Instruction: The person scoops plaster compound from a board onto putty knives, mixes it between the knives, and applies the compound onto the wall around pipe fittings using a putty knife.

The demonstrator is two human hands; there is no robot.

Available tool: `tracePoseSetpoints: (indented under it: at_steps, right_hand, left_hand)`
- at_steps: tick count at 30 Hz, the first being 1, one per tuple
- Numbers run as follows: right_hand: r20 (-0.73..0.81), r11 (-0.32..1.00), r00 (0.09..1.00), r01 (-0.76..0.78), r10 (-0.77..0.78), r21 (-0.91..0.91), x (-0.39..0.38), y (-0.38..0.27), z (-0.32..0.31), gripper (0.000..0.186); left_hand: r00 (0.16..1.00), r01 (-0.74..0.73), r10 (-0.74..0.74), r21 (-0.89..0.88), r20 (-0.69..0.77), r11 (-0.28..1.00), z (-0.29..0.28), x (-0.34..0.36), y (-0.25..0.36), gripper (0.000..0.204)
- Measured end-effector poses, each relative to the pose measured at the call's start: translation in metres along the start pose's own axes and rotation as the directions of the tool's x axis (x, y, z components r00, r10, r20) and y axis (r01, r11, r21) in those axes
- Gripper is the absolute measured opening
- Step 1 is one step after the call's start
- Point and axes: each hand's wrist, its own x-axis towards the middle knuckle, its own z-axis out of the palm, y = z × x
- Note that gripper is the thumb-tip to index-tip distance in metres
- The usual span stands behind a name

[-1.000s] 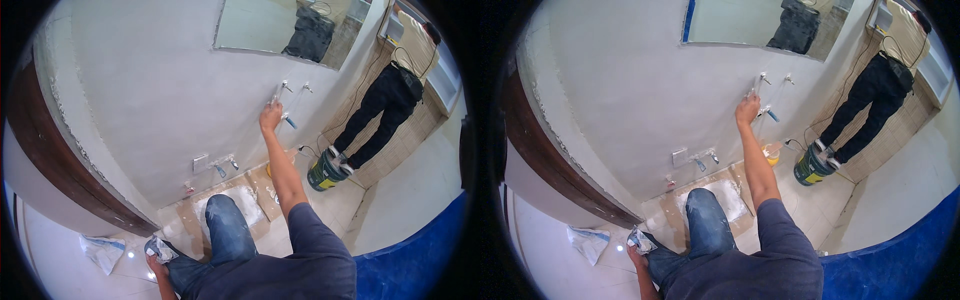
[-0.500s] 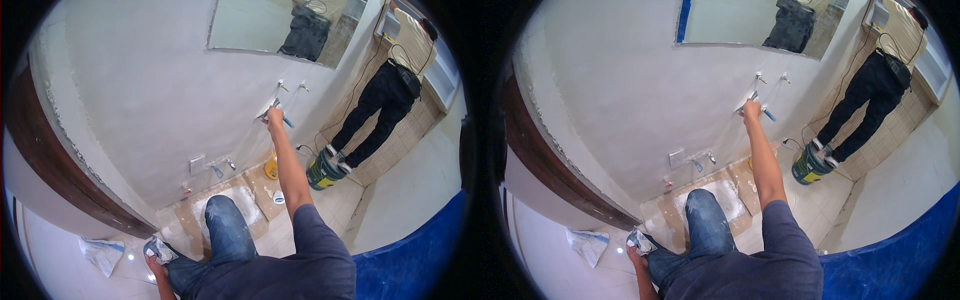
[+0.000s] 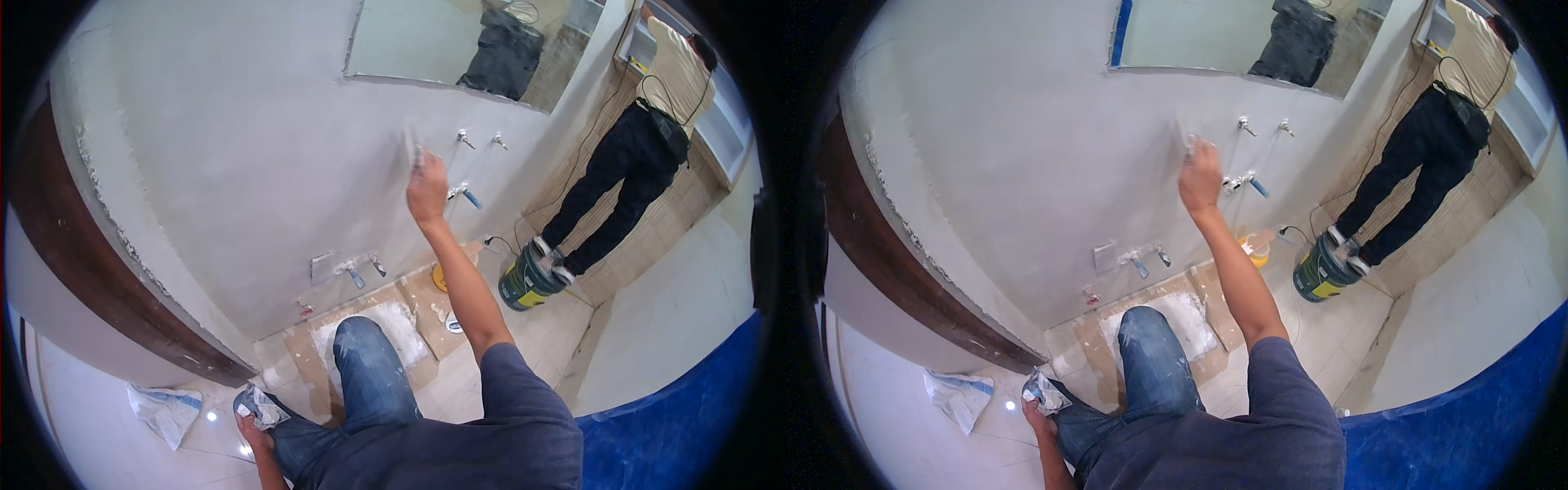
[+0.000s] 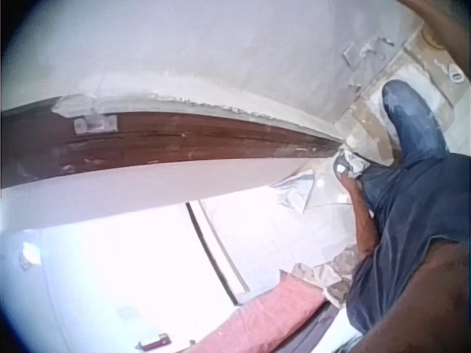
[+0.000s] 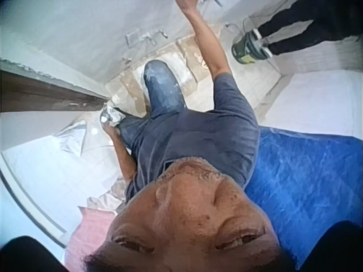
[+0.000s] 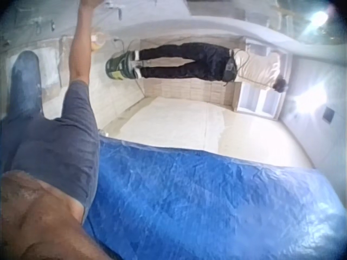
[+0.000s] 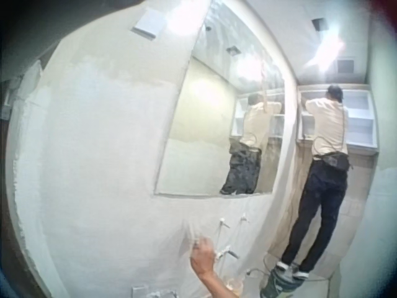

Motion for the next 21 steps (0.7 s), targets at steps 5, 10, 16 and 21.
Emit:
tracePoseSetpoints:
  at_steps: [5, 10, 16, 21]
  right_hand:
    - [-0.06, 0.792, 0.795, -0.606, 0.603, -0.071, 0.003, 0.072, 0.007, 0.032]
    - [-0.119, 0.808, 0.811, -0.583, 0.572, -0.088, 0.044, 0.084, 0.012, 0.034]
    - [-0.118, 0.751, 0.749, -0.659, 0.652, -0.035, 0.089, 0.026, 0.025, 0.037]
    - [-0.147, 0.957, 0.974, -0.202, 0.174, -0.208, 0.052, -0.064, 0.037, 0.046]
  left_hand:
    - [0.999, -0.005, 0.005, 0.011, 0.038, 1.0, -0.015, 0.008, -0.001, 0.058]
    - [0.999, -0.01, 0.01, 0.008, -0.054, 1.0, -0.011, 0.007, -0.006, 0.062]
    - [0.997, -0.025, 0.027, 0.023, -0.07, 0.999, -0.016, 0.006, -0.002, 0.066]
    - [0.999, 0.039, -0.039, -0.018, -0.033, 0.999, 0.0, 0.002, 0.003, 0.065]
